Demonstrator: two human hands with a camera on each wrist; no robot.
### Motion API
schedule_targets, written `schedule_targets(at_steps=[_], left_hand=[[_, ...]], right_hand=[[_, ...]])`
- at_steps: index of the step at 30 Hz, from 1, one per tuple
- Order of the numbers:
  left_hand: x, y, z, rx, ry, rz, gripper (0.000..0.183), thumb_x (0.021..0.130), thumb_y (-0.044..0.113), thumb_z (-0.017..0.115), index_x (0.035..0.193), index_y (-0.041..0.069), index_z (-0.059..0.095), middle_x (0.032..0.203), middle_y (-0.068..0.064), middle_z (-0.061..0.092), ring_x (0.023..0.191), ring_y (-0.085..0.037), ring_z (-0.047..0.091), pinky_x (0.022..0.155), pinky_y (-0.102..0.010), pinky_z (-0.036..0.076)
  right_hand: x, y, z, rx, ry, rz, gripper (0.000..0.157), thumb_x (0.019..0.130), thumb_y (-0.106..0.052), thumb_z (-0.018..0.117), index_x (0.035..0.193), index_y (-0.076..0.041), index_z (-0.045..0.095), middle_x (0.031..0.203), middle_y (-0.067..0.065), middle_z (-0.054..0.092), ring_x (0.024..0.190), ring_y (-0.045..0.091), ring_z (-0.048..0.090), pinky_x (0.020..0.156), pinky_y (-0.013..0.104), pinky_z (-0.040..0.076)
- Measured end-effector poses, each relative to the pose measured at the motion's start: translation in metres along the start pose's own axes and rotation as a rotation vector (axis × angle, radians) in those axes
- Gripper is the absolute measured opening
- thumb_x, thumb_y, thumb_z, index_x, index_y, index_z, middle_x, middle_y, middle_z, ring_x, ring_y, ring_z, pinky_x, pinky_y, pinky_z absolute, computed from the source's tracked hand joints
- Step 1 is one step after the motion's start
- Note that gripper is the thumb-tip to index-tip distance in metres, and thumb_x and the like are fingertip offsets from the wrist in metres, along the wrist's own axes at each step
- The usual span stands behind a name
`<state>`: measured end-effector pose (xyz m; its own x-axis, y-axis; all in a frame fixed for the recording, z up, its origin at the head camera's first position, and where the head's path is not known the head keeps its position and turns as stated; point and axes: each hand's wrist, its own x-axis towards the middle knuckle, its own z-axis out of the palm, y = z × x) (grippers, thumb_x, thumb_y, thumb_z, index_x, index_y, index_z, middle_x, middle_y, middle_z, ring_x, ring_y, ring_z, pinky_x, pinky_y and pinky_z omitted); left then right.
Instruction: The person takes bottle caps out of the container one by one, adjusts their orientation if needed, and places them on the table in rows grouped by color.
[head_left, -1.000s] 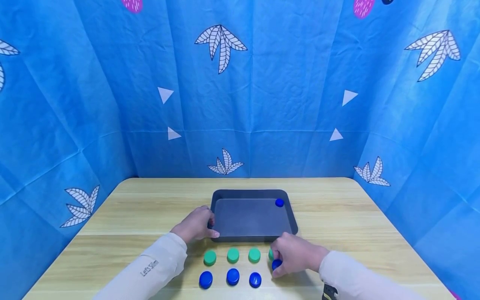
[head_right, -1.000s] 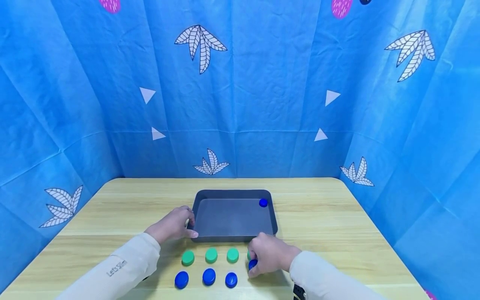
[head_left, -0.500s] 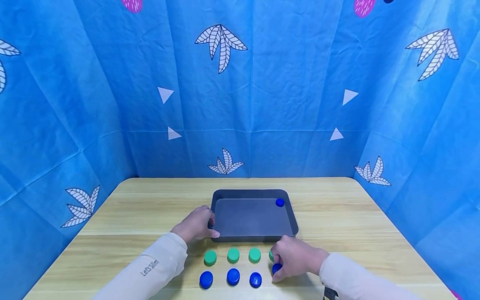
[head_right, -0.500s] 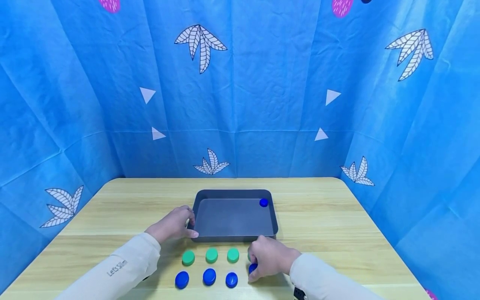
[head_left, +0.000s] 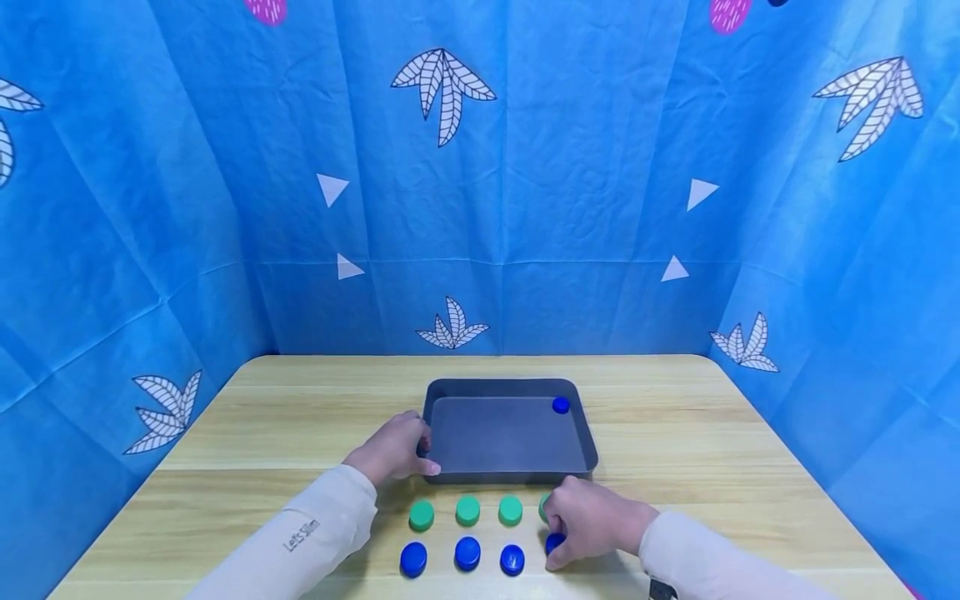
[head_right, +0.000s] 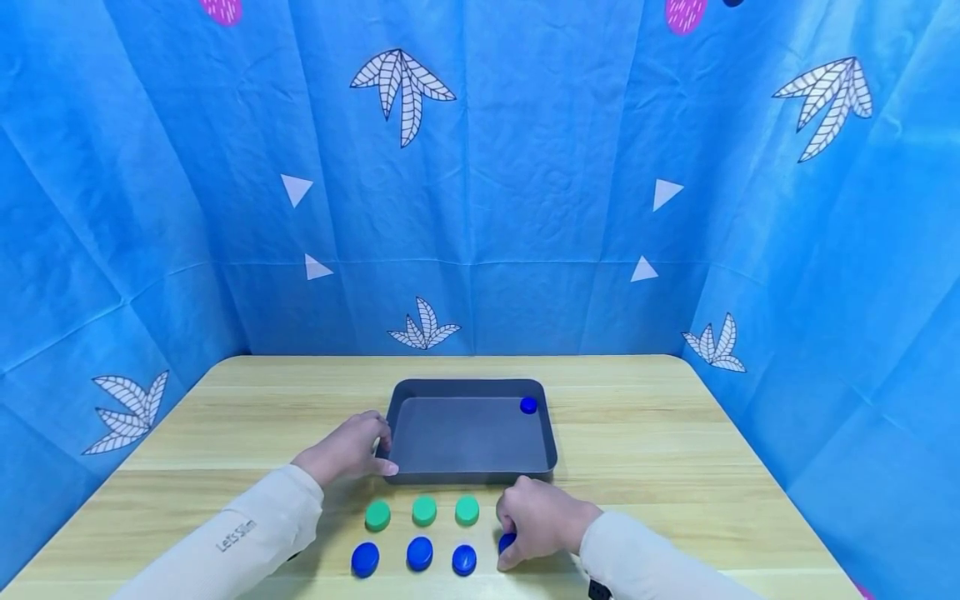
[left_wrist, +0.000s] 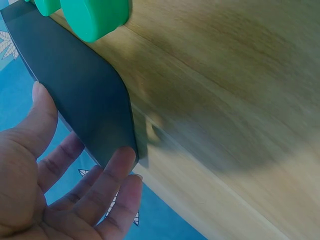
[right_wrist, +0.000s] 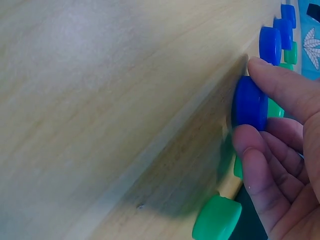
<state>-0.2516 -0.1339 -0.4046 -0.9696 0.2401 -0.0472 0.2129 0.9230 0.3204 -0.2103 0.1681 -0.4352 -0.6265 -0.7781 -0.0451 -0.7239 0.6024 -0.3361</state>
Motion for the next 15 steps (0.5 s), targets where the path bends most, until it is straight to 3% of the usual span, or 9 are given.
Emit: schedule_targets(at_steps=[15], left_hand=[[-0.0005, 0.0018, -0.0006, -0.004, 0.004, 0.002, 0.03, 0.072, 0.027, 0.086, 0.087, 0.008, 0.068, 0.09, -0.004, 0.055, 0.081, -0.02, 0.052, 0.079, -0.037, 0.05]], right_hand=[[-0.0017, 0.0006, -0.0033, 0.024, -0.023, 0.003, 0.036, 0.069, -0.041, 0.086, 0.064, -0.02, 0.057, 0.059, -0.02, 0.048, 0.052, -0.005, 0.045, 0.049, 0.014, 0.04]])
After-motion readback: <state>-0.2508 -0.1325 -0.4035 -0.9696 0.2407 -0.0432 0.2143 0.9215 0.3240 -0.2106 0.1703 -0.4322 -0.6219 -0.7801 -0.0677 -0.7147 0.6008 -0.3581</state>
